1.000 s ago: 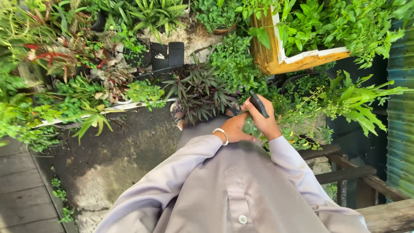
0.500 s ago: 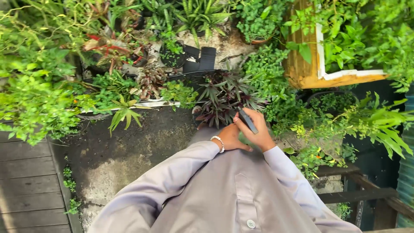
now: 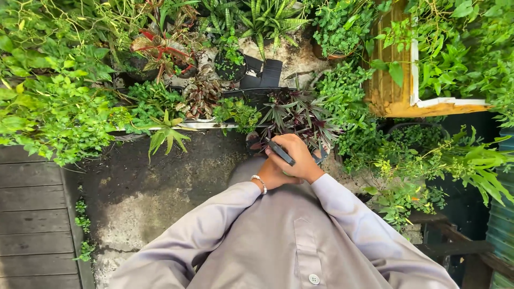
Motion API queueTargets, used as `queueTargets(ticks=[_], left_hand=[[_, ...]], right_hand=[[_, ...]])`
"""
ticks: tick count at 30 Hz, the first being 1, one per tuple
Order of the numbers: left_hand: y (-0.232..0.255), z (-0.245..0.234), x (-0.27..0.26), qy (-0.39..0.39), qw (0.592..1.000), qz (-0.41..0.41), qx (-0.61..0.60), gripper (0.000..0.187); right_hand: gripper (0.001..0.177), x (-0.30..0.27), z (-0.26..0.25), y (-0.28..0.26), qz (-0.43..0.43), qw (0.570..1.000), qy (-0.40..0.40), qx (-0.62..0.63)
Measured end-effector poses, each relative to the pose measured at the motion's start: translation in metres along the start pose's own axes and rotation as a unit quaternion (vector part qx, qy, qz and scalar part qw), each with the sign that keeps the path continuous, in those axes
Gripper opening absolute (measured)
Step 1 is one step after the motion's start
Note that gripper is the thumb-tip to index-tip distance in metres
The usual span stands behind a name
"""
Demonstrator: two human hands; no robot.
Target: Watering various garden plants using a hand-held spray bottle
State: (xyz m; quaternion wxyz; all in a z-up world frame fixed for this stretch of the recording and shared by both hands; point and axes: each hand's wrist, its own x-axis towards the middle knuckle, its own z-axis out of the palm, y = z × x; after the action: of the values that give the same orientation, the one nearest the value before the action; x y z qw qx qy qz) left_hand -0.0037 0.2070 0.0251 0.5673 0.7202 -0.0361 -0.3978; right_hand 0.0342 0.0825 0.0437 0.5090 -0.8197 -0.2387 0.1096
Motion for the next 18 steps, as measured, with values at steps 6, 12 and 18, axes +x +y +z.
queueTargets(ticks=[6, 12, 18], left_hand=[[-0.013, 0.001, -0.008, 0.005, 1.000, 0.004, 0.011, 0.095], [-0.014, 0.000, -0.008, 0.021, 0.999, 0.023, 0.035, 0.097], [-0.044, 0.004, -0.001, 0.023, 0.998, 0.042, 0.033, 0.083]], right_hand=[[0.013, -0.003, 0.005, -0.008, 0.050, 0.999, 0.004, 0.004], [0.013, -0.007, 0.006, -0.013, 0.060, 0.996, 0.028, 0.065], [0.009, -0.012, 0.008, -0.028, 0.093, 0.986, 0.059, 0.128]])
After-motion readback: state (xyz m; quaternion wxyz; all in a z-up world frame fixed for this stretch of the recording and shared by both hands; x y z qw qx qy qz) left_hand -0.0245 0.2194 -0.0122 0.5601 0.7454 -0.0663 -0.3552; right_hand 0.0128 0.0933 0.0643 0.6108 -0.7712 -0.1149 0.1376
